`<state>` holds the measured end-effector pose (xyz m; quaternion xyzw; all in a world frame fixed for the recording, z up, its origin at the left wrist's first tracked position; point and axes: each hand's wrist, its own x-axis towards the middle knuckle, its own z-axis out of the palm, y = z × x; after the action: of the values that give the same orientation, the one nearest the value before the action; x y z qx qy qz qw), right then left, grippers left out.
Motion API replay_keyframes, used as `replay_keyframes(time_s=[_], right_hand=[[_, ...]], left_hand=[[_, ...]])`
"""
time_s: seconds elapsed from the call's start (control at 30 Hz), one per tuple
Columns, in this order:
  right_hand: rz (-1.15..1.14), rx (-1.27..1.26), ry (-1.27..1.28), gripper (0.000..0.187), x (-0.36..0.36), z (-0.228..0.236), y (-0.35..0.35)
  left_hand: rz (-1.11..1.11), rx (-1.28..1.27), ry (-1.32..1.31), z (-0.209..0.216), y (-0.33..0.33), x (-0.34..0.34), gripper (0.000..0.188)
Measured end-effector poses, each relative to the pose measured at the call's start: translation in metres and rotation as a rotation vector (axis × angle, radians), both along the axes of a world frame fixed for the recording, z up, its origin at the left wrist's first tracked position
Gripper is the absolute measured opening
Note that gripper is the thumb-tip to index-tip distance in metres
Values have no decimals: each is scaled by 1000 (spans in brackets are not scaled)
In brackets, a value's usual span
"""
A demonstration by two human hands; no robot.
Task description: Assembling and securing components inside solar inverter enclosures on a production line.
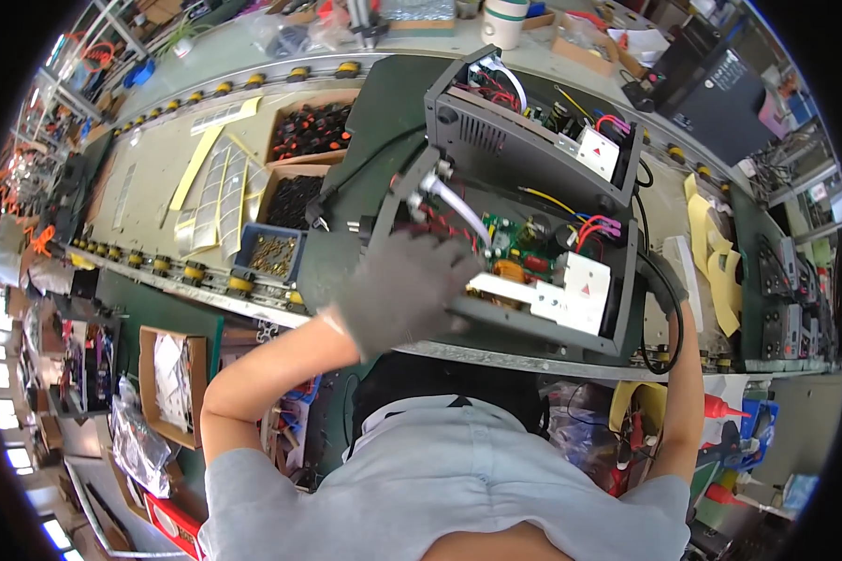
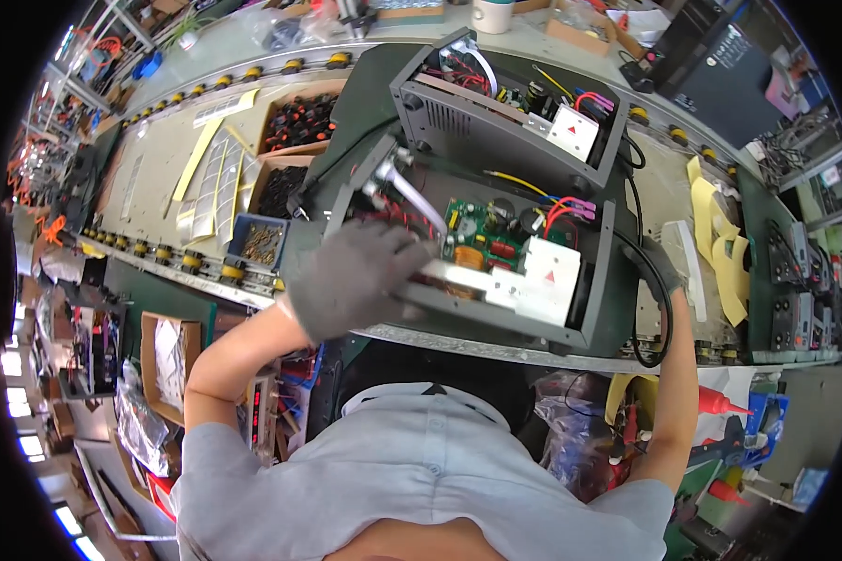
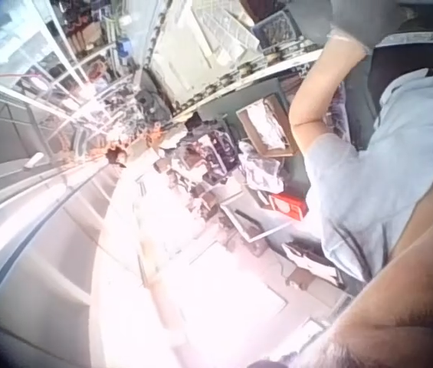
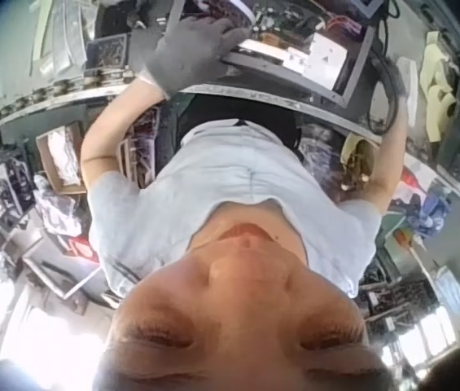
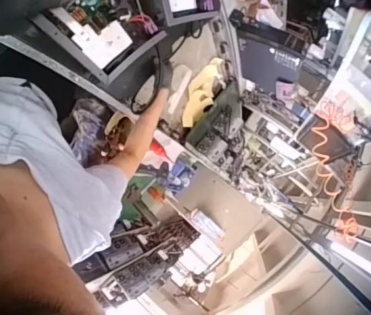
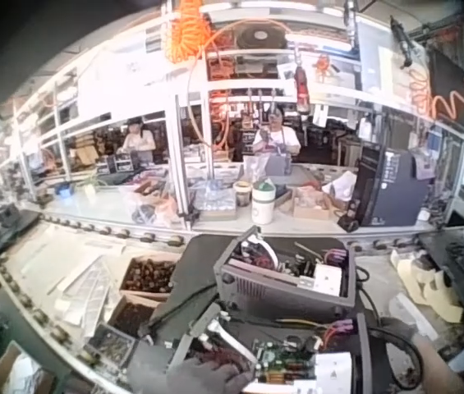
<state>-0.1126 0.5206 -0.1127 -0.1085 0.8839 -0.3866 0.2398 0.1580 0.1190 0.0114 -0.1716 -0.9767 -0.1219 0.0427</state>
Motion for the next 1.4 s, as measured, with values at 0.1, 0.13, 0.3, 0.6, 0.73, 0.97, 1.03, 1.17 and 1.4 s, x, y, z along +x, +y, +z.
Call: replay_keyframes(time_s=[0.1,0.13,0.3,0.6,0.73,0.97,1.03,1.17,1.4], right_hand=[[-152,183,753,42,-40,18,34],[-118,35,726,39,-31,51,5],[344,-19,839,36,28,166,-142],[571,492,1009,41,29,126,-228],[618,236,928,41,-1,135,-215],[479,300,951,38,-23,198,-224],[519,193,1013,38,-18,203,-226],[767,89,1180,35,23,182,-259],[743,112,996,33,55,126,-226]], left_hand=[[-16,63,-91,5,34,11,66],[-7,63,-101,4,37,16,66],[-99,46,-78,13,37,19,65],[637,-39,140,-49,-68,-79,61],[635,-134,-104,-92,-76,-120,62],[547,87,-4,-133,-122,-213,48],[531,177,123,-125,-144,-254,48],[416,480,447,-174,-236,-328,48],[446,116,267,-121,-178,-300,32]])
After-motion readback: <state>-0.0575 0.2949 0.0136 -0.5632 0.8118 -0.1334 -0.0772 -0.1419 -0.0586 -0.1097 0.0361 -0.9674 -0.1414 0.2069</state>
